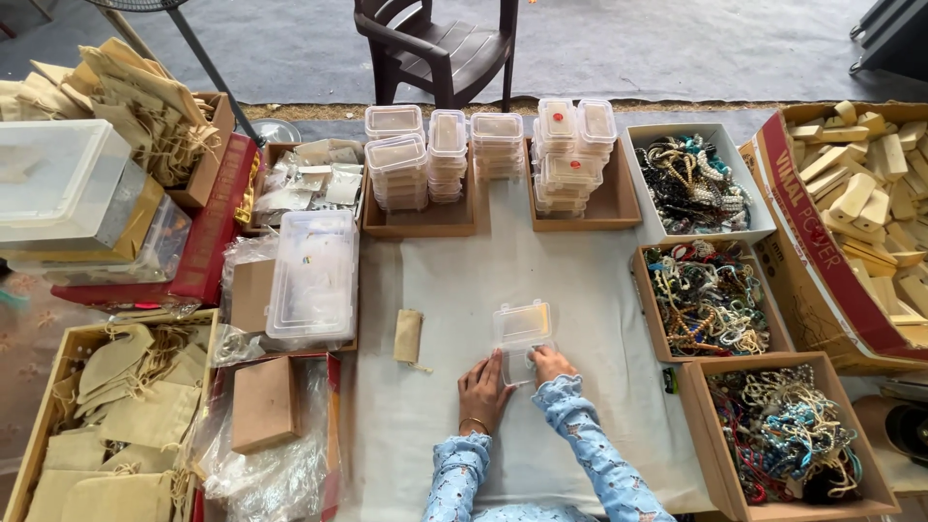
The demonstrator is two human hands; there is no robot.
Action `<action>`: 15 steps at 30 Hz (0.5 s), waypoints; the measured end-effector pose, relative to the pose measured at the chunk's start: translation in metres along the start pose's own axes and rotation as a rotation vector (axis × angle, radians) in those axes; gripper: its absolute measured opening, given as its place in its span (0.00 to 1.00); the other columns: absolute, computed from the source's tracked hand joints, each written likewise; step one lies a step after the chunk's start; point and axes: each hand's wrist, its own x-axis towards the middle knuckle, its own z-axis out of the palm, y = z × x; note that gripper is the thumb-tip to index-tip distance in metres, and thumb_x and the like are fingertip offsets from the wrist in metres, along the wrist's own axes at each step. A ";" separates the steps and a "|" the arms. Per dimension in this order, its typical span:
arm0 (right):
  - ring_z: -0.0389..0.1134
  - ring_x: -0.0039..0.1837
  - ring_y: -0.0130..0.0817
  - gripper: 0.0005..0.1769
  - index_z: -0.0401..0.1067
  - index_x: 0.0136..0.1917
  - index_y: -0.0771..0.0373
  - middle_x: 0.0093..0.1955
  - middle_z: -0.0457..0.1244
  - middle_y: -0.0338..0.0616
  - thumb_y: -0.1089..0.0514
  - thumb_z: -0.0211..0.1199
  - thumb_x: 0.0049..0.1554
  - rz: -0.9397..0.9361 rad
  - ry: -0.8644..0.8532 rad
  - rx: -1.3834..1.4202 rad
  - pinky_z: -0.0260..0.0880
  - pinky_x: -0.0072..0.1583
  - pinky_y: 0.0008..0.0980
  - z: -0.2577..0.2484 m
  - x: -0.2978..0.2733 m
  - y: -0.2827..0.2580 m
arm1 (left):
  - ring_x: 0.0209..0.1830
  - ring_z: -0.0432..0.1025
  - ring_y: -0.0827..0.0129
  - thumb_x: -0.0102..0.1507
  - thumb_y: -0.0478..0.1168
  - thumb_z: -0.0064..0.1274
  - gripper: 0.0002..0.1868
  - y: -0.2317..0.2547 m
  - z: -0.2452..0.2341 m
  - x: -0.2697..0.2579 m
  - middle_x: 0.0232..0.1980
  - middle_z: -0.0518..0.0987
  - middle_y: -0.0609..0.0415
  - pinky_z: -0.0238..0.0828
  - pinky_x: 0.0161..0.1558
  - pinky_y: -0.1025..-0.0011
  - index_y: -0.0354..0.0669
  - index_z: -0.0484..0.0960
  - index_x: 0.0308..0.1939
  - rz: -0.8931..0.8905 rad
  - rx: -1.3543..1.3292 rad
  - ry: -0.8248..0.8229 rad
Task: Sorting small jewelry items and packaging them into plastic containers and fabric pouches at a workstation.
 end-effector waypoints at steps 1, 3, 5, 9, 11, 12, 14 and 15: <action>0.69 0.61 0.42 0.19 0.78 0.55 0.44 0.62 0.67 0.30 0.64 0.61 0.53 0.000 0.001 -0.002 0.74 0.58 0.44 0.007 0.004 0.003 | 0.70 0.62 0.66 0.61 0.55 0.60 0.44 0.000 0.001 0.000 0.75 0.68 0.61 0.54 0.65 0.61 0.48 0.59 0.78 0.000 -0.001 0.001; 0.70 0.60 0.43 0.19 0.78 0.54 0.44 0.62 0.66 0.32 0.63 0.63 0.51 0.014 -0.119 -0.016 0.73 0.60 0.43 0.021 0.010 0.009 | 0.70 0.62 0.66 0.61 0.55 0.60 0.45 0.000 0.003 0.001 0.75 0.68 0.61 0.53 0.65 0.61 0.48 0.59 0.78 0.007 0.023 -0.004; 0.70 0.60 0.43 0.17 0.78 0.52 0.45 0.60 0.66 0.33 0.62 0.63 0.50 -0.032 -0.122 0.002 0.73 0.60 0.43 0.017 0.001 -0.014 | 0.70 0.62 0.66 0.61 0.55 0.60 0.45 -0.001 0.005 0.000 0.74 0.68 0.62 0.53 0.65 0.61 0.48 0.59 0.77 0.007 0.032 0.003; 0.70 0.58 0.45 0.14 0.79 0.49 0.46 0.56 0.67 0.34 0.61 0.63 0.50 -0.131 -0.051 0.109 0.73 0.58 0.44 0.018 -0.004 -0.027 | 0.71 0.63 0.70 0.61 0.52 0.60 0.43 -0.006 0.014 -0.003 0.75 0.70 0.65 0.54 0.67 0.63 0.52 0.61 0.78 -0.010 0.046 0.040; 0.70 0.58 0.45 0.14 0.79 0.48 0.46 0.56 0.68 0.34 0.62 0.63 0.51 -0.100 -0.031 0.118 0.73 0.57 0.45 0.011 -0.004 -0.010 | 0.70 0.62 0.68 0.61 0.54 0.60 0.44 -0.004 0.007 -0.002 0.74 0.69 0.63 0.54 0.67 0.61 0.51 0.60 0.78 -0.009 0.028 0.022; 0.71 0.58 0.45 0.13 0.79 0.48 0.46 0.55 0.68 0.34 0.62 0.62 0.52 -0.068 -0.008 0.123 0.73 0.57 0.45 0.006 -0.002 -0.001 | 0.70 0.61 0.66 0.61 0.56 0.61 0.45 -0.002 0.004 0.000 0.73 0.69 0.61 0.53 0.66 0.60 0.49 0.59 0.78 -0.006 0.007 0.006; 0.71 0.58 0.45 0.14 0.79 0.48 0.46 0.55 0.68 0.35 0.62 0.61 0.52 -0.009 -0.011 0.101 0.74 0.57 0.45 0.001 -0.001 0.006 | 0.70 0.61 0.66 0.61 0.55 0.60 0.45 0.000 -0.002 0.000 0.74 0.69 0.61 0.53 0.66 0.60 0.49 0.58 0.78 -0.005 0.006 -0.008; 0.71 0.58 0.46 0.14 0.79 0.49 0.46 0.55 0.68 0.35 0.63 0.61 0.53 0.049 -0.013 0.075 0.74 0.57 0.45 -0.004 0.001 0.012 | 0.70 0.61 0.65 0.61 0.54 0.60 0.46 0.003 -0.004 0.002 0.74 0.69 0.61 0.53 0.66 0.60 0.48 0.58 0.78 -0.004 0.003 -0.019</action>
